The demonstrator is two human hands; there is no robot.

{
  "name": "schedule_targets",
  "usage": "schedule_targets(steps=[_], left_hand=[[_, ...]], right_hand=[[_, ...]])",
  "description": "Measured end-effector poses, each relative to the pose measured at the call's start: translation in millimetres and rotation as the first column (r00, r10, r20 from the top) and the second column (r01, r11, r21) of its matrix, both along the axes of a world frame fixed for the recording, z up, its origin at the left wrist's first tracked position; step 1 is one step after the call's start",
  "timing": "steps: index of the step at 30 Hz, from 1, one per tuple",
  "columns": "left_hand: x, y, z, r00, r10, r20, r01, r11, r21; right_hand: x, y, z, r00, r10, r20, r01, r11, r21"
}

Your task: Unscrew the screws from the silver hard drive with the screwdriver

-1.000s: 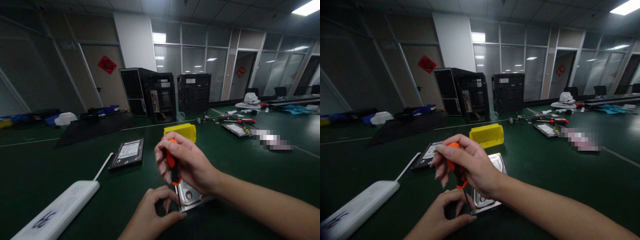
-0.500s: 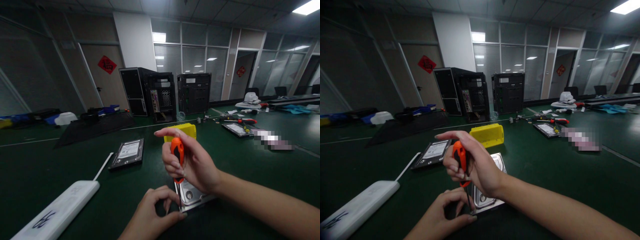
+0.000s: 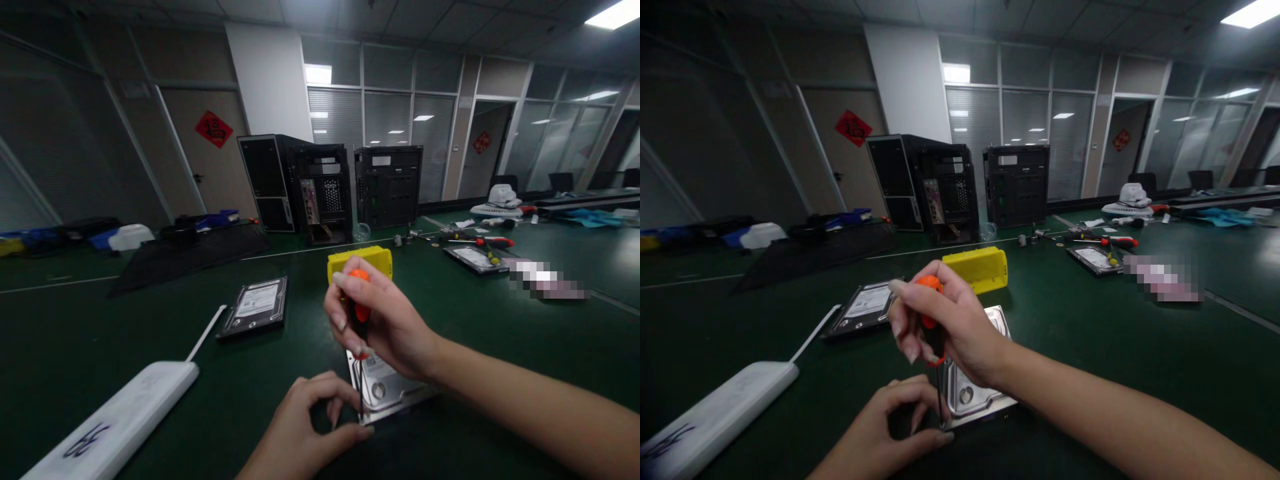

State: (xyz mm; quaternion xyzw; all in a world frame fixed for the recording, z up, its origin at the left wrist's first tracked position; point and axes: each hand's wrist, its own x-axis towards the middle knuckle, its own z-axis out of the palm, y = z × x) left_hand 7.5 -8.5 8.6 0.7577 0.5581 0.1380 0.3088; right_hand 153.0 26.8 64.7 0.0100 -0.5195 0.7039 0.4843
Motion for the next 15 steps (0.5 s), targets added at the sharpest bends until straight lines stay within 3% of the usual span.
schedule_targets(steps=[15], left_hand=[[1.2,-2.7,4.6,1.0,0.004,0.003,-0.004,1.0,-0.02]], right_hand=[[6.0,0.8,-0.6,0.996,0.093,0.014,-0.092,0.994,-0.063]])
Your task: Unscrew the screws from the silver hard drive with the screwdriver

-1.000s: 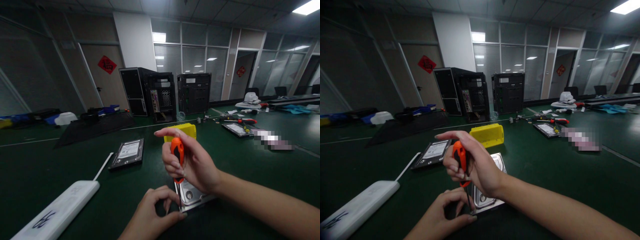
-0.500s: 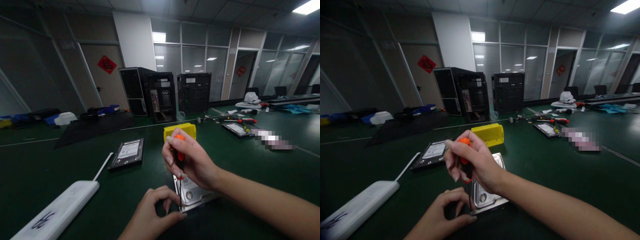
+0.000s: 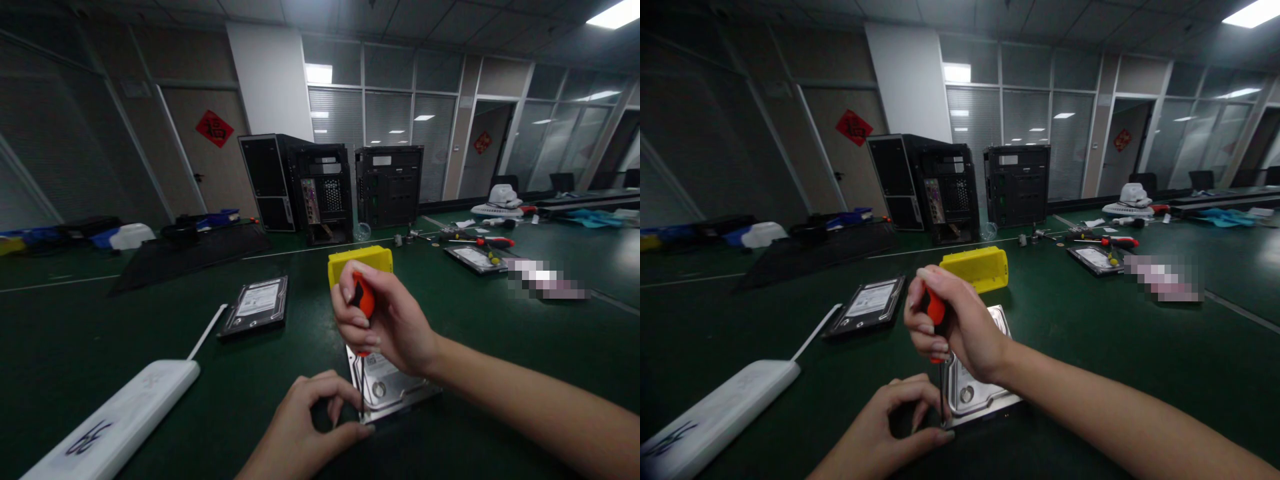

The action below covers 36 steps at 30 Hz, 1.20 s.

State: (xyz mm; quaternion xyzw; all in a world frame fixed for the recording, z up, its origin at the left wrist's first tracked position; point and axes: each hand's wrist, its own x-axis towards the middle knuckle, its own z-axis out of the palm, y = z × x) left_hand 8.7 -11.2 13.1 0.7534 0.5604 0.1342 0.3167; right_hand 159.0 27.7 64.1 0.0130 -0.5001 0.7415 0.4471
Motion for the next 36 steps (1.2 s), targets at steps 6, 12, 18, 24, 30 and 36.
schedule_targets(steps=[6,12,18,24,30,36], left_hand=[[-0.7,0.9,-1.7,1.0,0.002,0.005,-0.002,1.0,0.01],[0.6,-1.1,2.4,1.0,0.008,-0.002,-0.008,1.0,-0.016],[0.6,-1.1,1.0,1.0,-0.001,0.004,0.001,1.0,0.006],[-0.3,-1.4,0.0,1.0,0.009,0.02,-0.01,1.0,0.007],[-0.4,-0.7,-0.4,1.0,0.017,0.026,-0.018,0.999,0.029],[-2.5,-0.3,-5.2,0.999,0.011,0.043,-0.013,0.999,0.046]], right_hand=[[0.1,1.0,-1.1,1.0,-0.027,-0.001,0.027,1.0,0.014],[-0.8,6.1,-3.9,0.995,-0.094,-0.024,0.095,0.995,0.039],[1.6,8.1,-1.4,0.994,-0.103,-0.022,0.105,0.991,0.079],[1.1,1.8,2.2,0.998,-0.001,-0.06,0.001,1.0,0.002],[0.6,0.5,2.3,0.998,0.051,-0.045,-0.053,0.997,-0.061],[2.4,3.0,1.3,0.991,0.123,-0.05,-0.128,0.987,-0.099]])
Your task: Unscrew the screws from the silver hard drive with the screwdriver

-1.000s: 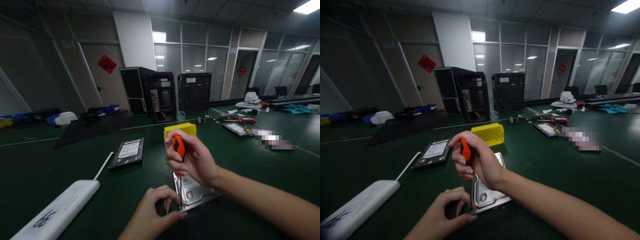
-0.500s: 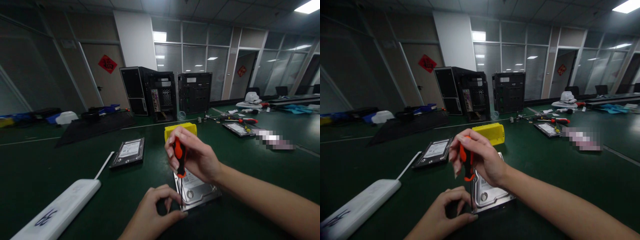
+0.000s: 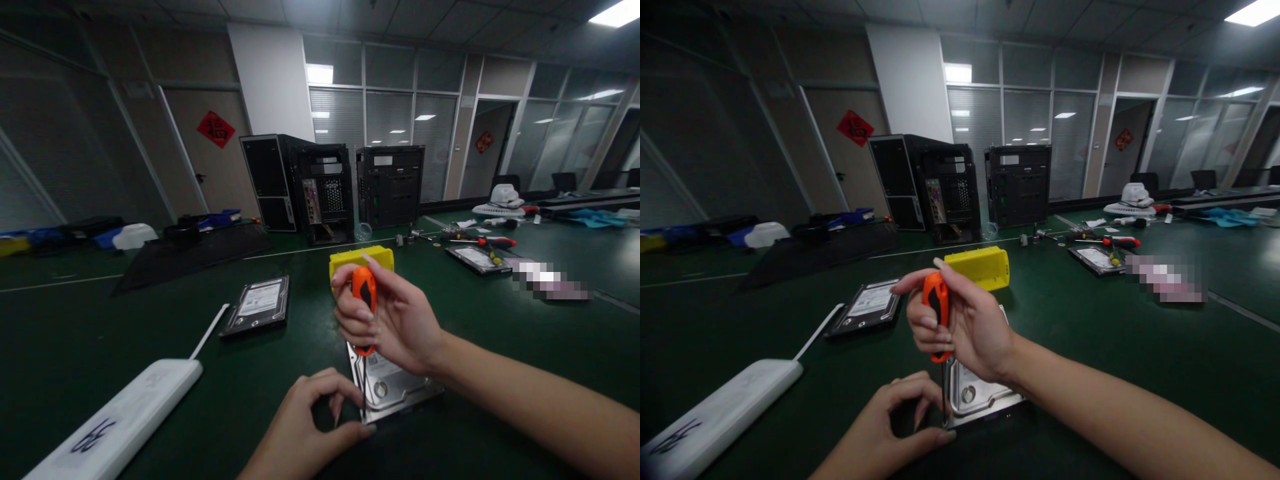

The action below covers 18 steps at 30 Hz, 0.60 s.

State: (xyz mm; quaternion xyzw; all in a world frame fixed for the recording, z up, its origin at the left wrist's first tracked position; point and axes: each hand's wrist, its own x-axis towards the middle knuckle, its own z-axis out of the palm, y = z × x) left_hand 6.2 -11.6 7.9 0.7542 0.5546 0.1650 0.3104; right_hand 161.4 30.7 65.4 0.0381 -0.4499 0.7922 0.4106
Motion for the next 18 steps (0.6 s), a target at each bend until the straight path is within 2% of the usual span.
schedule_targets(steps=[4,10,18], left_hand=[[0.9,-0.5,2.0,1.0,0.002,-0.014,-0.002,1.0,-0.001],[1.9,1.1,4.8,1.0,0.002,-0.024,-0.003,1.0,-0.021],[1.0,-0.1,3.4,1.0,0.001,-0.016,-0.001,1.0,-0.022]], right_hand=[[0.2,1.8,-2.7,0.999,0.038,-0.035,-0.039,0.999,-0.025],[-0.2,4.3,-5.3,1.0,-0.017,-0.021,0.016,0.999,-0.042],[-1.1,2.9,-2.1,0.996,-0.088,-0.011,0.088,0.995,0.037]])
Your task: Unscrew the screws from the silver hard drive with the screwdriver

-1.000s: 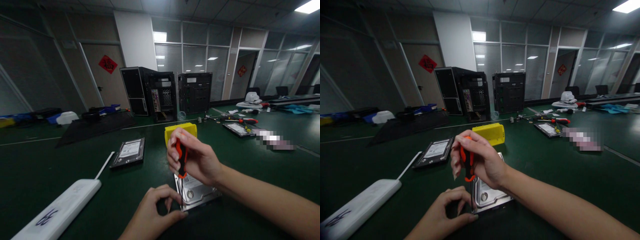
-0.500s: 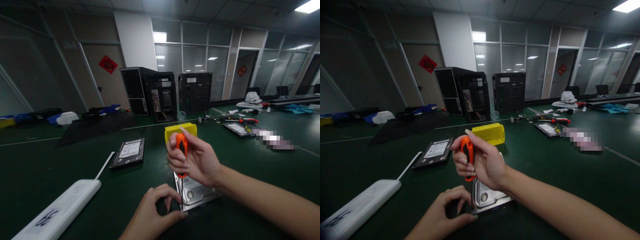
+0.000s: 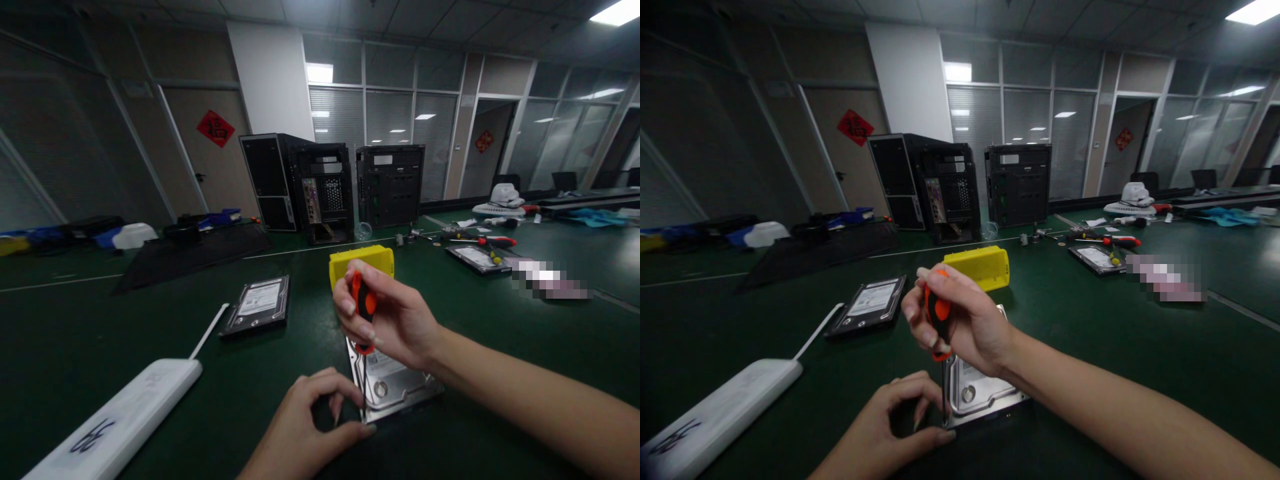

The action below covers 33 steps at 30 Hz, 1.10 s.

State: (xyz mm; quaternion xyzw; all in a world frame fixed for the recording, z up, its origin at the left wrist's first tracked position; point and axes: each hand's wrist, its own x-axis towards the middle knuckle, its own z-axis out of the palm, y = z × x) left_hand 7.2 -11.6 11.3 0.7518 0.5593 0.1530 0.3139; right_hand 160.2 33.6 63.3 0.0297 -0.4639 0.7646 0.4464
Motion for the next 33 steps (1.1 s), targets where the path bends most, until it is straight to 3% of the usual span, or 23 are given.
schedule_targets(steps=[18,33], left_hand=[[0.2,0.8,-1.5,1.0,0.007,-0.007,-0.007,1.0,0.004],[-0.7,1.5,-2.7,1.0,-0.003,-0.006,0.003,1.0,0.003]], right_hand=[[0.5,1.2,-4.5,0.991,0.129,-0.038,-0.131,0.99,-0.053],[-1.0,1.3,-4.5,0.996,0.07,-0.045,-0.07,0.998,0.006]])
